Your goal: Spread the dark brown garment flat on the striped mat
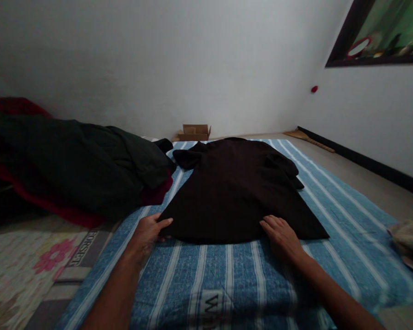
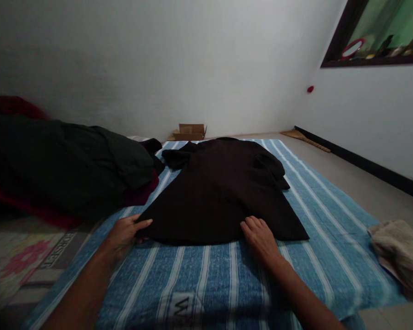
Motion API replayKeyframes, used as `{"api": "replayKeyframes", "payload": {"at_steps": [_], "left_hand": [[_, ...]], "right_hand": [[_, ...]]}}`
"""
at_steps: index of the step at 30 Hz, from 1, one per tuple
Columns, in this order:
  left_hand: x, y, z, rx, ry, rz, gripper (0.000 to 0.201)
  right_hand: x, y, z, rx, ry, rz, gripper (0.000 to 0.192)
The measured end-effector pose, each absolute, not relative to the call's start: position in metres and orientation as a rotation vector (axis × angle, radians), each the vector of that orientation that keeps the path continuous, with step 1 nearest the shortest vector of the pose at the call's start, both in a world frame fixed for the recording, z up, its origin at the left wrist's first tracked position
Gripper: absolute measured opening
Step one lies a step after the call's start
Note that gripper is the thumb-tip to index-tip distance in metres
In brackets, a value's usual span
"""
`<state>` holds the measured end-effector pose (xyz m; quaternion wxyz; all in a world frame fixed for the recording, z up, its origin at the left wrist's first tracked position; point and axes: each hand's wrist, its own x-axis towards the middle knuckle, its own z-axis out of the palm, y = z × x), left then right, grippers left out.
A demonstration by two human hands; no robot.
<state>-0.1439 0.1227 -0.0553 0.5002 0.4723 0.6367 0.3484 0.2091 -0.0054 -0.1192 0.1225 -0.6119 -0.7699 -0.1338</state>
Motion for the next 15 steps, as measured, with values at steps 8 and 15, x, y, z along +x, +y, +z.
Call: {"api": "replayKeyframes", "payload": {"at_steps": [8,15], "left_hand": [[-0.143,0.124,-0.058,0.838,1.491,1.089,0.025],[-0.142,0.125,-0.06,0.802,1.532,1.132,0.024]], "right_hand": [[0.218,-0.002,-0.122,-1.779,-2.209,-0.347,0.036],[0.241,0.006,-0.105,-1.76,-1.96,0.238,0.042]]}}
